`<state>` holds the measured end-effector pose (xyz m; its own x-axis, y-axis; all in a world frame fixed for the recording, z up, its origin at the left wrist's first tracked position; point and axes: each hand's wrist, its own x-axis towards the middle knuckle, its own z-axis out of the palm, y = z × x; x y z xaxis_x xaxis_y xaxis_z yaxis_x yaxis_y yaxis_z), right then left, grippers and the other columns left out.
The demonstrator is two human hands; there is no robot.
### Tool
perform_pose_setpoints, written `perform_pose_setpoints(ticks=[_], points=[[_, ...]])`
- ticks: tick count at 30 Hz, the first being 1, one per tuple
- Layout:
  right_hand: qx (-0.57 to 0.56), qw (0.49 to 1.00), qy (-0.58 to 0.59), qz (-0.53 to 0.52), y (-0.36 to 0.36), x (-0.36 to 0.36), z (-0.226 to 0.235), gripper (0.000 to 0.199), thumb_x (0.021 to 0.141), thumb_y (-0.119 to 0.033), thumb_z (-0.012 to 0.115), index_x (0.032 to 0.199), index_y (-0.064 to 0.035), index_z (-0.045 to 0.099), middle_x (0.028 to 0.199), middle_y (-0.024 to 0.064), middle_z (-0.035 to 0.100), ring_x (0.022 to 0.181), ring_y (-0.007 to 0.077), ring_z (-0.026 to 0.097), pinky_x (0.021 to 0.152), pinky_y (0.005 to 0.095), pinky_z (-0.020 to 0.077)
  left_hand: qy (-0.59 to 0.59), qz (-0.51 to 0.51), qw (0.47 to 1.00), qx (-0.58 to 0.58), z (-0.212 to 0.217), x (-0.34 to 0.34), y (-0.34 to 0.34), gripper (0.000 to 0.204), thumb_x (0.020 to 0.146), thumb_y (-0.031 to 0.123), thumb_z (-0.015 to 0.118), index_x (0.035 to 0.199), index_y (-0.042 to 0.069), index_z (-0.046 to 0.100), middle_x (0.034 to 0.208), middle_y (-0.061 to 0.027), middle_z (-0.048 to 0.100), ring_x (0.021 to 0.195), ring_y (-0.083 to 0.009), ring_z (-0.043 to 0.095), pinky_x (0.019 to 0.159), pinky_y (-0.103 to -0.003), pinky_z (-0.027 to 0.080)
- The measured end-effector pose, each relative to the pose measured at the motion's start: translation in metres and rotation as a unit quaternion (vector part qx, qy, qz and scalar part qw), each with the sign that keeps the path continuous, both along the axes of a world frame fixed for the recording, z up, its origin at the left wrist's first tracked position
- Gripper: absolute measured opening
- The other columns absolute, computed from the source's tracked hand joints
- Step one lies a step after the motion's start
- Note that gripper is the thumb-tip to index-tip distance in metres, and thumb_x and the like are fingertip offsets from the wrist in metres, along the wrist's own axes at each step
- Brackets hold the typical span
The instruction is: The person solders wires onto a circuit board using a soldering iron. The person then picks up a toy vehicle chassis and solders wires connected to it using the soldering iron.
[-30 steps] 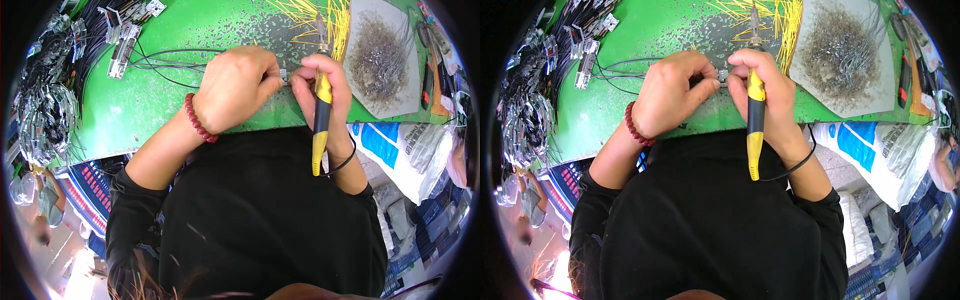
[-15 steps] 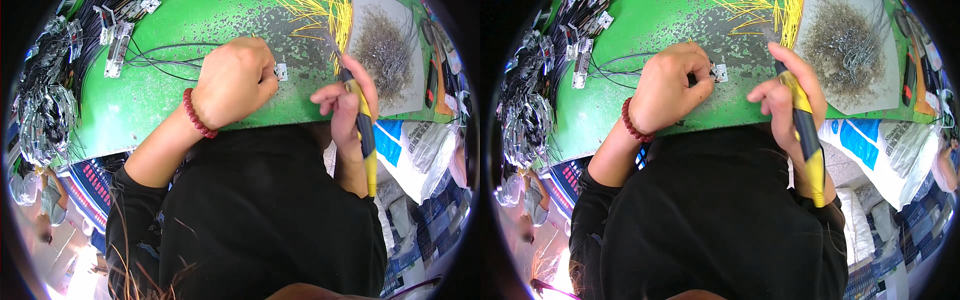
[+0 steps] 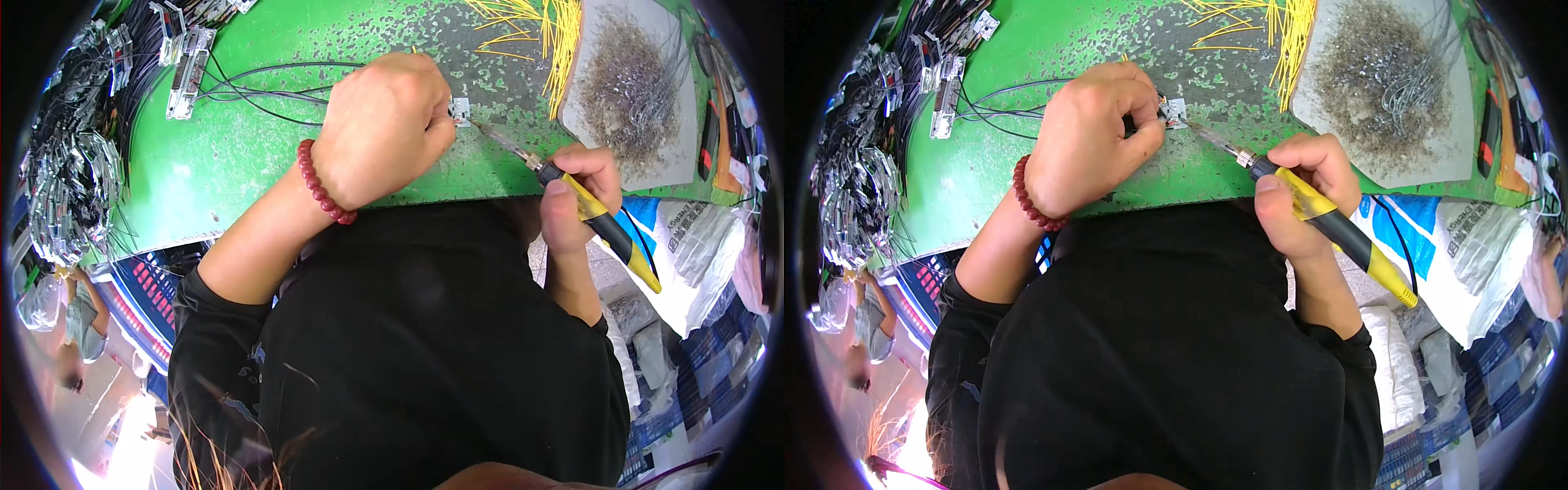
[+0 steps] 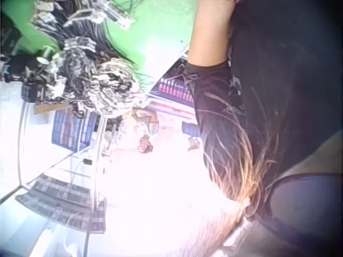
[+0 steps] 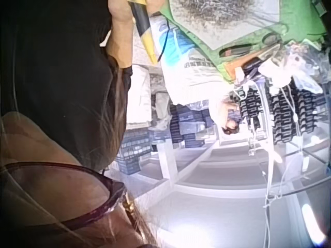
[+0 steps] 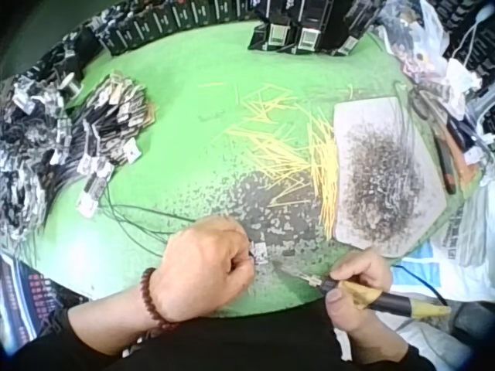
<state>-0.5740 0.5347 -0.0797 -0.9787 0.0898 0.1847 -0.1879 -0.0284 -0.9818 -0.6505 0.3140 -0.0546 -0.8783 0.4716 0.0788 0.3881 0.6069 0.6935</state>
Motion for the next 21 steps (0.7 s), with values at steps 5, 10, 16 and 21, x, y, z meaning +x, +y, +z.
perform_pose_setpoints(ticks=[5,10,16,21], points=[[0.06,0.998,0.02,0.011,0.0009,0.0002,0.0013,0.022,0.077,-0.009,0.068,0.091,-0.0015,0.054,0.081,0.0067,0.057,0.067,0.009,0.048,0.06,0.0231,0.0387,0.005,0.0,1.0,-0.007,0.0023,0.0008,0.0008,0.009,0.069,0.004,0.065,0.065,0.0,0.057,0.077,-0.0099,0.062,0.073,-0.0295,0.06,0.064,-0.037,0.049],[0.069,0.997,0.008,0.026,0.0012,-0.0023,0.0028,0.022,0.077,-0.009,0.069,0.091,-0.0011,0.054,0.081,0.0075,0.057,0.068,0.0098,0.05,0.06,0.0234,0.039,0.012,0.003,1.0,-0.006,0.0,-0.0002,0.0009,0.009,0.07,0.004,0.065,0.066,0.001,0.057,0.075,-0.0094,0.062,0.073,-0.0297,0.06,0.064,-0.037,0.049],[0.031,0.997,0.066,0.005,0.002,-0.0003,-0.006,0.026,0.079,-0.014,0.07,0.091,0.0005,0.052,0.081,0.0102,0.057,0.069,0.0124,0.05,0.061,0.025,0.0398,0.02,-0.003,1.0,-0.012,-0.0005,0.0,0.0004,0.01,0.07,0.005,0.064,0.065,0.001,0.057,0.075,-0.0092,0.062,0.074,-0.0297,0.06,0.064,-0.038,0.049],[0.021,0.999,0.029,-0.008,0.0023,-0.0007,-0.0053,0.027,0.08,-0.017,0.07,0.09,-0.0003,0.051,0.081,0.0089,0.055,0.069,0.0116,0.048,0.061,0.0247,0.0374,0.026,-0.007,1.0,-0.017,0.0002,-0.0007,0.0008,0.01,0.069,0.005,0.064,0.065,0.001,0.056,0.075,-0.0092,0.061,0.074,-0.0297,0.06,0.064,-0.038,0.049]])
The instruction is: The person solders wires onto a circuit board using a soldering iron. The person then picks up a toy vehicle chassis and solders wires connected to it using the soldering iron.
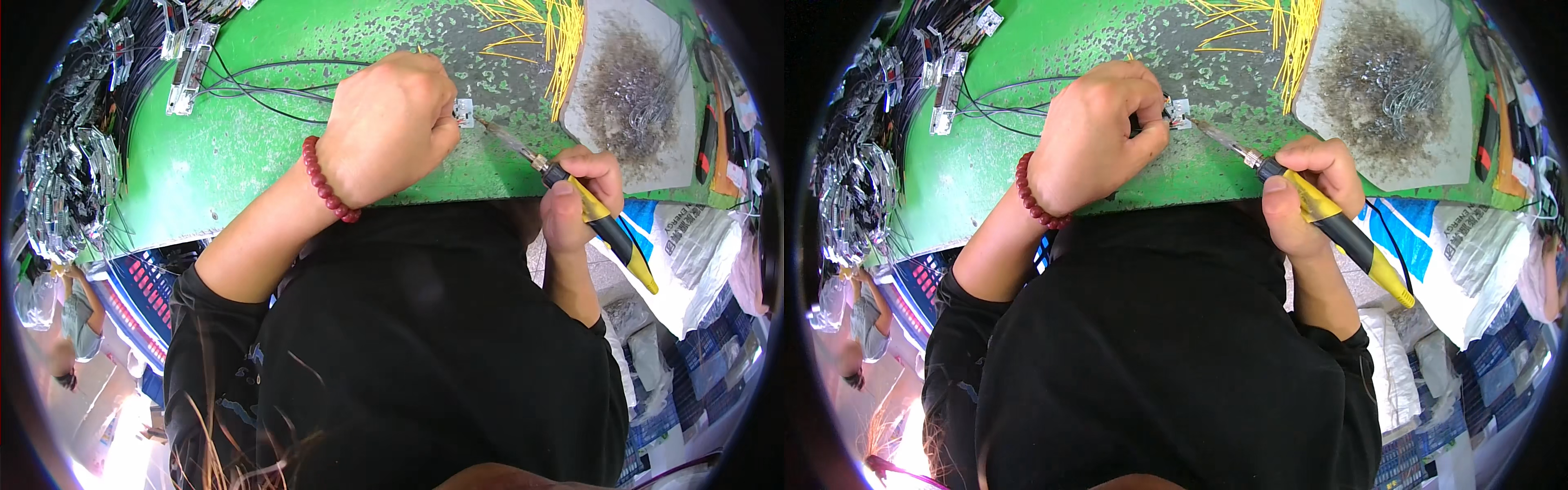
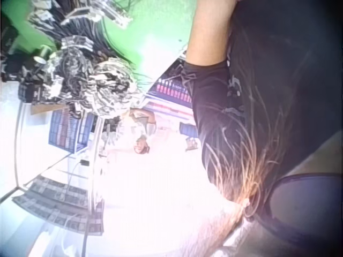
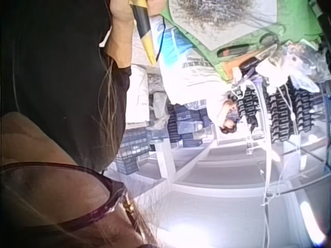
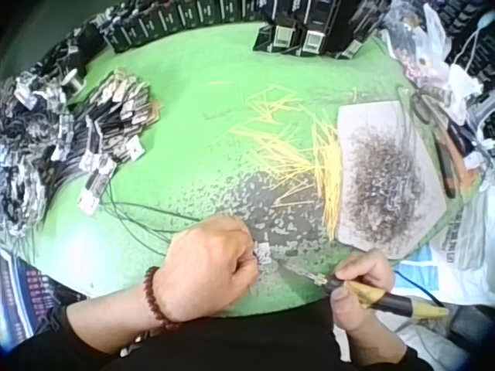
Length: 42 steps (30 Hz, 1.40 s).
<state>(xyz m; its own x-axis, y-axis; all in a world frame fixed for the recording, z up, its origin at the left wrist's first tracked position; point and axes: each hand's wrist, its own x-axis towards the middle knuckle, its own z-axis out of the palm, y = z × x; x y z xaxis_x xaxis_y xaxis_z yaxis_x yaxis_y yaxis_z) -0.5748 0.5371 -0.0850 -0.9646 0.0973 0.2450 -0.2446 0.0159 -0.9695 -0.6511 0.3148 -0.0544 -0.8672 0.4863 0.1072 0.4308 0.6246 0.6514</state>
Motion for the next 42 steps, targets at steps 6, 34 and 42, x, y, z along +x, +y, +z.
perform_pose_setpoints(ticks=[6,34,42], points=[[-0.009,1.0,0.008,0.005,-0.002,-0.002,0.0,0.027,0.081,-0.018,0.07,0.091,-0.0009,0.051,0.08,0.006,0.054,0.067,0.0086,0.044,0.06,0.0229,0.0341,-0.002,-0.01,1.0,0.012,-0.001,-0.002,-0.004,0.009,0.068,0.003,0.065,0.066,0.0,0.057,0.073,-0.0096,0.062,0.073,-0.0293,0.061,0.065,-0.037,0.05],[0.015,1.0,0.001,0.023,-0.003,-0.003,0.003,0.025,0.08,-0.013,0.07,0.091,-0.0009,0.052,0.083,0.0075,0.056,0.068,0.0101,0.048,0.06,0.0238,0.0382,-0.017,-0.011,0.999,0.03,0.0,-0.001,-0.006,0.008,0.071,-0.001,0.065,0.068,0.0,0.058,0.074,-0.0102,0.063,0.071,-0.0288,0.062,0.066,-0.036,0.05],[0.049,0.998,0.02,0.025,-0.003,-0.005,0.003,0.02,0.077,-0.008,0.068,0.089,-0.0005,0.054,0.076,0.0072,0.057,0.061,0.01,0.047,0.055,0.0234,0.0369,-0.024,-0.01,0.999,0.029,0.001,-0.001,-0.006,0.007,0.071,0.0,0.065,0.069,0.0,0.058,0.075,-0.0104,0.064,0.073,-0.0294,0.062,0.067,-0.036,0.05]])
